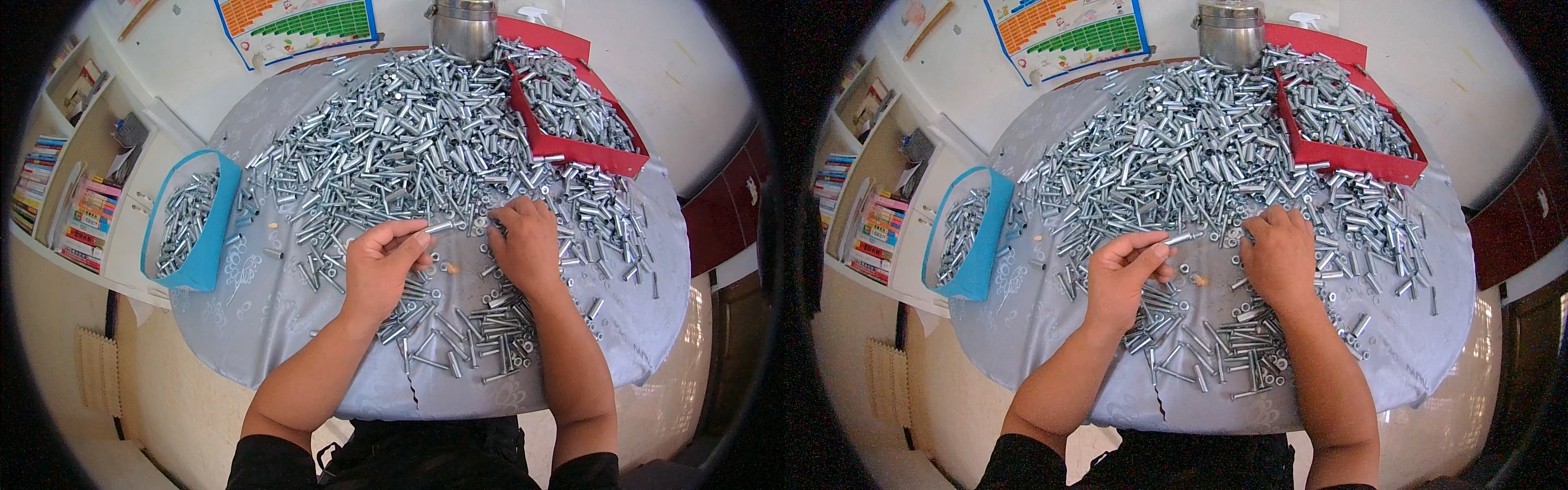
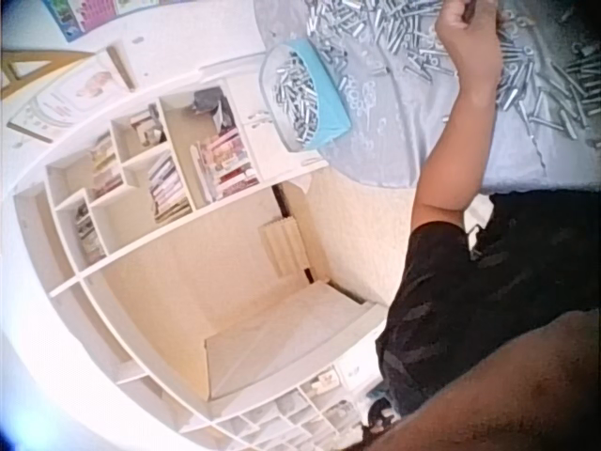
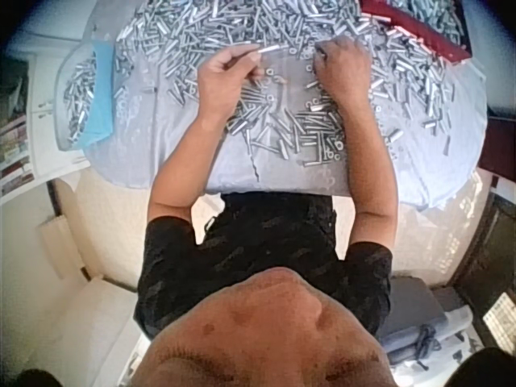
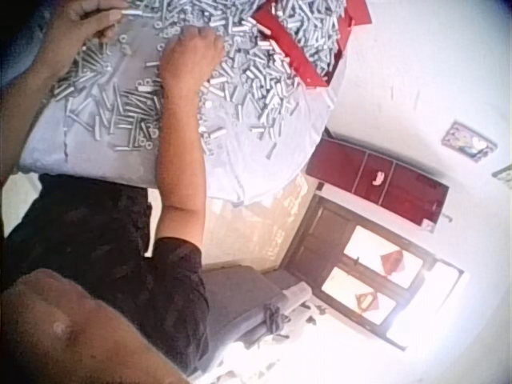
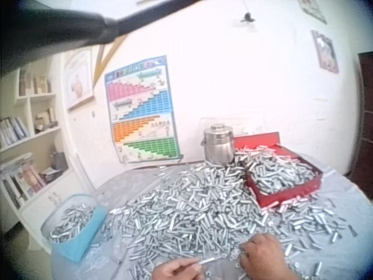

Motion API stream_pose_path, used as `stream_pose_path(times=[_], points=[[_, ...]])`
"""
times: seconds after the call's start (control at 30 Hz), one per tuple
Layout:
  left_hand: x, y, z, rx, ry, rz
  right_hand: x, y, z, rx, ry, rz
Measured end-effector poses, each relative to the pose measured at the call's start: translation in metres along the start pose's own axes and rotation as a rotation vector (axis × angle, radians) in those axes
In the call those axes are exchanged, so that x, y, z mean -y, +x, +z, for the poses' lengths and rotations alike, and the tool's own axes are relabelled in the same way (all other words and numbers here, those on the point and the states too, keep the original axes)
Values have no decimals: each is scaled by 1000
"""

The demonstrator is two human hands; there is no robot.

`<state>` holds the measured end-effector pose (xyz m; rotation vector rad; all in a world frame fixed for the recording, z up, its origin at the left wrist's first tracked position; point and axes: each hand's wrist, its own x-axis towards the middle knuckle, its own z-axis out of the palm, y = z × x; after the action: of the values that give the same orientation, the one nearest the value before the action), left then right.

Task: The person repeatedly picks up metal bolts and washers from a large pile on a table. They thread the washers onto the bolts by hand and place the assembled units into a red tray. The task involves continuous manual handling of small hardware components.

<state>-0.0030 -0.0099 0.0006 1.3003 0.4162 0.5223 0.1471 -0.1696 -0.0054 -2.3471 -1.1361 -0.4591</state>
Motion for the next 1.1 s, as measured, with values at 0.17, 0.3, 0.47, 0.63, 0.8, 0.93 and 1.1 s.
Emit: stream_pose_path(times=[0.17,0.3,0.47,0.63,0.8,0.93,1.1], points=[[1,0,-1,5,3,-9,1,0,1,-42,-21,13],[0,0,-1,6,-9,-6,-1,0,2,-36,31,25],[-1,-1,0,3,-3,-7,2,1,0,27,127,-45],[0,-1,0,9,3,1,4,2,-3,116,73,-77],[1,0,1,14,3,-10,3,-1,-1,179,21,-75],[0,-1,1,14,14,-21,6,0,-4,189,13,-87],[-1,-1,2,32,15,-14,7,0,-6,154,59,-87]])
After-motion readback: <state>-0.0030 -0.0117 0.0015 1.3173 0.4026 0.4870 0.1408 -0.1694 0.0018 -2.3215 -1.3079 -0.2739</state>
